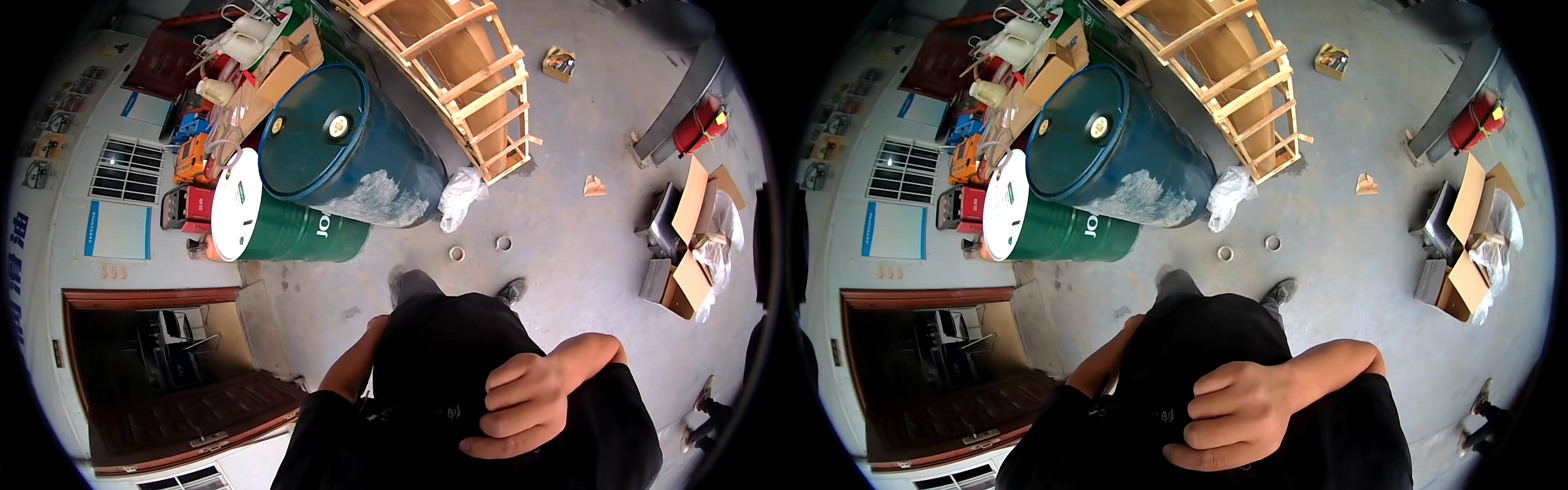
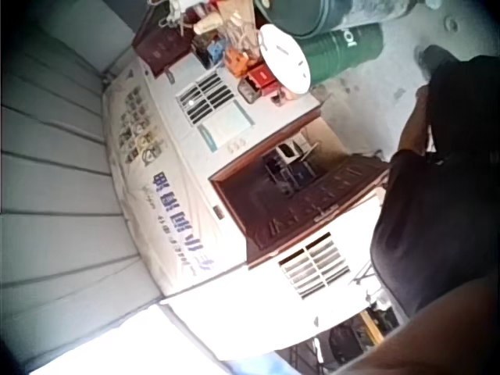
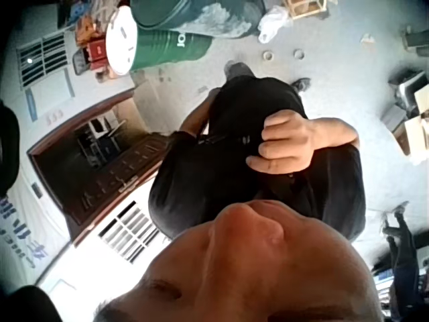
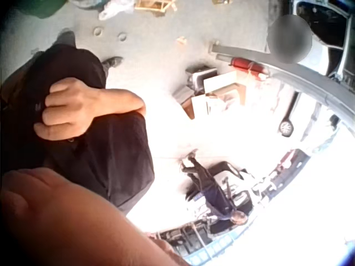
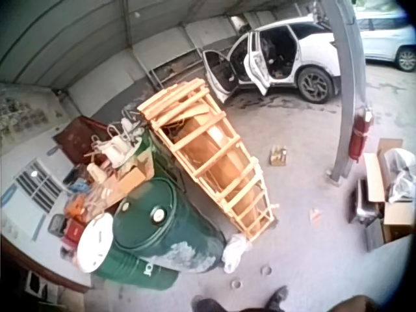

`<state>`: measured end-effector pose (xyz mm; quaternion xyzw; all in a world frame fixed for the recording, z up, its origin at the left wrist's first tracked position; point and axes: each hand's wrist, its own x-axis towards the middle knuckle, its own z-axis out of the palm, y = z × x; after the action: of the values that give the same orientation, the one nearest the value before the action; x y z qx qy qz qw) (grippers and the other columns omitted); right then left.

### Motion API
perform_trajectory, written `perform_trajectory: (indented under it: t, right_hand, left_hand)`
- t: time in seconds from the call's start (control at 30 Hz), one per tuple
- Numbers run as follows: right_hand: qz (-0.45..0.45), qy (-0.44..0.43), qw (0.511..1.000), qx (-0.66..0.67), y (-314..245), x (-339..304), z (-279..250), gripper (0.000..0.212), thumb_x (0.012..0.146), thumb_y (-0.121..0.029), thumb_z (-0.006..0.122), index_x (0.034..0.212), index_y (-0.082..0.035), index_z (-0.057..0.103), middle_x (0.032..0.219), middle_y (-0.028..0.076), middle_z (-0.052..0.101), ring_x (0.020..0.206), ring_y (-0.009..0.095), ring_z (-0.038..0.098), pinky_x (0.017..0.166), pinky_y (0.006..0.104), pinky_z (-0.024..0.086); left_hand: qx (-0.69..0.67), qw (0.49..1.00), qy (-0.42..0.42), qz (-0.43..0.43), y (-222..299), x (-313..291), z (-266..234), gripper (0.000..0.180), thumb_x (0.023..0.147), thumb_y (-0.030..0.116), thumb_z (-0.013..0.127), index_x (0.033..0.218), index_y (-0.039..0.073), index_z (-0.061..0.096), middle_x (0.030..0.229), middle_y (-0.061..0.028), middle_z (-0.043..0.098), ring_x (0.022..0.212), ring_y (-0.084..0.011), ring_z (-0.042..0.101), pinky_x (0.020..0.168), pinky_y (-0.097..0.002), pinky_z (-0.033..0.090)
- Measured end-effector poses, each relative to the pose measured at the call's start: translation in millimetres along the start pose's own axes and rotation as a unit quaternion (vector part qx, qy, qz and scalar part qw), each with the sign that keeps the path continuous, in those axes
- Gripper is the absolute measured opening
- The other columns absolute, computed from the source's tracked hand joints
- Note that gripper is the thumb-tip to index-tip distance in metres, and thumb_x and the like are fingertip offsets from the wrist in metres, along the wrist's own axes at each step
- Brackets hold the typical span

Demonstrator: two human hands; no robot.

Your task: The person walks to a white car with its rear door open and uses a screwdriver to remove screws from the door frame. They detach a black plastic trim piece, place it inside the vehicle, and continue removing screws and peeling back a protective film from the door's inner panel.

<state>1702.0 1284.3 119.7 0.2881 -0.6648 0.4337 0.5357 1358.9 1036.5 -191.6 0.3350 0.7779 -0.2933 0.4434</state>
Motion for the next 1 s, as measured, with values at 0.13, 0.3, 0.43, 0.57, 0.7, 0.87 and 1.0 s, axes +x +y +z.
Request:
perform_trajectory:
  t: [0.13, 0.3, 0.43, 0.57, 0.7, 0.87, 1.0]
  right_hand:
    - [-0.009, 0.012, 0.999, 0.029, 2.7, -0.4, 6.2, 0.012, 0.075, 0.002, 0.057, 0.077, -0.001, 0.068, 0.059, 0.001, 0.042, 0.043, 0.008, 0.033, 0.041, 0.0207, 0.025]
    - [-0.021, 0.001, 0.997, 0.069, 9.4, 2.3, 9.6, 0.012, 0.076, 0.002, 0.056, 0.076, -0.001, 0.068, 0.059, 0.001, 0.041, 0.042, 0.008, 0.033, 0.041, 0.0209, 0.025]
    - [-0.004, 0.008, 0.996, 0.083, 16.8, -6.0, 17.4, 0.012, 0.076, 0.002, 0.056, 0.076, 0.000, 0.067, 0.059, 0.001, 0.041, 0.042, 0.008, 0.032, 0.041, 0.0210, 0.024]
    - [0.011, 0.034, 0.997, 0.073, 21.5, -5.3, 19.6, 0.012, 0.076, 0.003, 0.056, 0.076, 0.001, 0.067, 0.058, 0.001, 0.041, 0.042, 0.008, 0.032, 0.041, 0.0210, 0.024]
    - [0.024, 0.040, 0.998, 0.046, 42.2, -5.5, 24.9, 0.011, 0.077, 0.002, 0.056, 0.076, 0.001, 0.067, 0.058, 0.001, 0.041, 0.042, 0.008, 0.033, 0.041, 0.0210, 0.024]
    - [0.052, 0.042, 0.996, 0.059, 95.8, 5.3, 39.1, 0.011, 0.078, 0.002, 0.056, 0.077, 0.002, 0.067, 0.058, 0.002, 0.042, 0.042, 0.008, 0.035, 0.040, 0.0208, 0.025]
    - [0.095, 0.034, 0.991, 0.084, 167.2, 19.3, 57.2, 0.011, 0.080, 0.000, 0.056, 0.078, 0.004, 0.067, 0.059, 0.003, 0.043, 0.042, 0.009, 0.037, 0.040, 0.0210, 0.026]
  left_hand:
    - [-0.033, 0.999, 0.016, -0.011, -15.5, 19.7, 30.6, 0.044, 0.085, 0.042, 0.046, 0.113, 0.011, 0.061, 0.117, -0.0159, 0.059, 0.110, -0.0325, 0.056, 0.091, -0.0459, 0.044]
    - [-0.109, 0.988, 0.110, 0.031, -72.9, 63.6, 102.4, 0.050, 0.085, 0.047, 0.045, 0.117, 0.011, 0.057, 0.119, -0.0176, 0.057, 0.113, -0.0331, 0.054, 0.093, -0.0457, 0.043]
    - [-0.126, 0.981, 0.147, 0.012, -68.9, 52.8, 95.4, 0.053, 0.084, 0.049, 0.046, 0.121, 0.013, 0.054, 0.120, -0.0187, 0.056, 0.113, -0.0367, 0.052, 0.094, -0.0454, 0.042]
    - [-0.097, 0.987, 0.119, 0.041, -86.3, 63.0, 86.4, 0.050, 0.085, 0.047, 0.045, 0.119, 0.013, 0.055, 0.120, -0.0187, 0.056, 0.113, -0.0359, 0.052, 0.093, -0.0461, 0.043]
    - [-0.023, 0.997, 0.062, 0.027, -52.0, 37.7, 9.3, 0.044, 0.085, 0.042, 0.046, 0.114, 0.011, 0.059, 0.117, -0.0183, 0.058, 0.109, -0.0356, 0.056, 0.089, -0.0465, 0.046]
    - [-0.035, 0.998, 0.027, 0.050, -77.9, 81.8, 8.6, 0.038, 0.087, 0.035, 0.045, 0.110, 0.009, 0.060, 0.114, -0.0175, 0.060, 0.105, -0.0346, 0.058, 0.085, -0.0458, 0.048]
    - [-0.214, 0.965, 0.054, 0.144, -136.5, 138.8, 80.1, 0.036, 0.087, 0.033, 0.045, 0.109, 0.009, 0.060, 0.111, -0.0183, 0.060, 0.105, -0.0354, 0.057, 0.086, -0.0448, 0.047]
